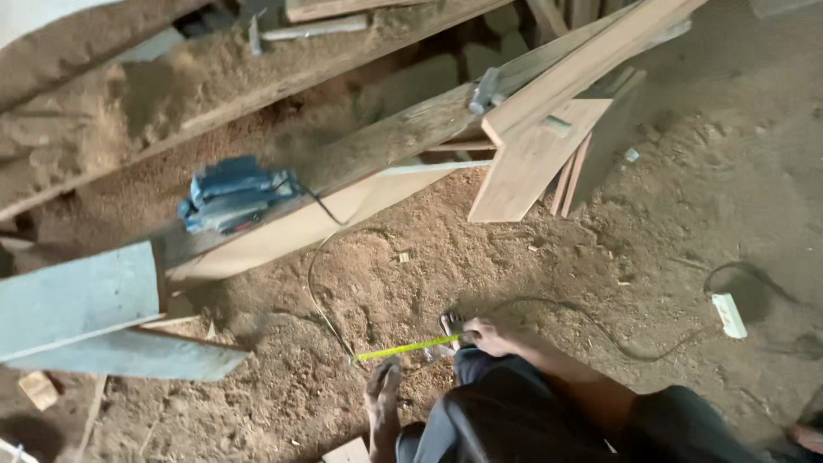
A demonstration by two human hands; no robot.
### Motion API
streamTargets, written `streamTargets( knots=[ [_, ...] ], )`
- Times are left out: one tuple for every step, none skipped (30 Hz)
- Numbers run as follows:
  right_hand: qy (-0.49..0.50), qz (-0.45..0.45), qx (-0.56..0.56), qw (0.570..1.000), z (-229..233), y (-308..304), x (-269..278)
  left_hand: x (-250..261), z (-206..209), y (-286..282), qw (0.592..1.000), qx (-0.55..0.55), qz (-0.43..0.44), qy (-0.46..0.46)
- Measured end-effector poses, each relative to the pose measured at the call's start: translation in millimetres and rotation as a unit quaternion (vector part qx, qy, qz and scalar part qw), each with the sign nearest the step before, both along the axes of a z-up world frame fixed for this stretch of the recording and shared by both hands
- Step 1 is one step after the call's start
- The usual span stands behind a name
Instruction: The person planes a piece of wood using a power planer, then measures several pieces of lumber with a tape measure.
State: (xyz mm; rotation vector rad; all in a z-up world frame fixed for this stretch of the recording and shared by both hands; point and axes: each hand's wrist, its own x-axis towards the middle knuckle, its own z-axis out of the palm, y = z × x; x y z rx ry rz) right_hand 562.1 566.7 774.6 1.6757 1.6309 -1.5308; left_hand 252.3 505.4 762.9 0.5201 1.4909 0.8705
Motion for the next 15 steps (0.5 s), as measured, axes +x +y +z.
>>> streamTargets(
  knots=[
    [0.007, -0.046, 0.03, 0.998, -8.8, 6.6, 22.9, 19.7, 4.0, 21.1, 0.999, 0.017, -0.034, -0.021],
    [0.01, -0.059, 0.034, 0.998, -0.3, 13.3, 49.1, 37.3, 5.2, 42.1, 0.999, 0.021, -0.047, -0.018],
    [0.002, -0.073, 0.107, 0.992, 5.6, 14.6, 72.5, 52.4, 5.0, 58.9, 0.991, 0.084, -0.104, -0.022],
    [-0.008, -0.087, 0.18, 0.98, 9.4, 14.6, 95.0, 67.2, 3.0, 74.9, 0.976, 0.146, -0.161, -0.028],
    [-0.006, -0.103, 0.177, 0.979, 7.2, 14.9, 111.9, 78.7, 6.1, 86.6, 0.973, 0.143, -0.177, -0.025],
    [0.027, -0.085, 0.305, 0.948, 4.1, 14.5, 127.6, 89.6, 8.6, 98.0, 0.975, 0.091, -0.201, 0.039],
    [0.054, -0.066, 0.429, 0.899, 2.4, 14.1, 143.5, 101.1, 11.3, 110.1, 0.968, 0.039, -0.224, 0.103],
    [0.051, -0.082, 0.427, 0.899, 5.9, 7.8, 149.3, 106.4, 12.2, 121.4, 0.964, 0.038, -0.24, 0.106],
    [0.036, -0.18, 0.327, 0.927, 9.5, 4.3, 158.0, 114.8, 11.1, 133.8, 0.958, 0.04, -0.257, 0.121],
    [0.023, -0.275, 0.22, 0.936, 13.7, 1.1, 165.0, 122.3, 10.7, 146.6, 0.951, 0.042, -0.274, 0.136],
    [0.022, -0.285, 0.22, 0.933, 17.6, -4.0, 169.6, 129.0, 10.6, 155.7, 0.948, 0.043, -0.284, 0.136],
    [0.044, -0.3, 0.251, 0.919, 21.6, -7.9, 173.0, 134.9, 10.6, 166.0, 0.951, 0.061, -0.276, 0.128],
    [0.065, -0.313, 0.283, 0.904, 24.6, -9.7, 176.2, 140.6, 9.4, 177.0, 0.953, 0.079, -0.266, 0.119],
    [0.064, -0.321, 0.283, 0.901, 26.0, -9.8, 177.3, 143.7, 5.6, 188.9, 0.951, 0.081, -0.273, 0.119],
    [0.038, -0.346, 0.208, 0.914, 28.0, -11.7, 179.4, 147.3, 1.7, 197.3, 0.948, 0.095, -0.276, 0.125]
  ],
)
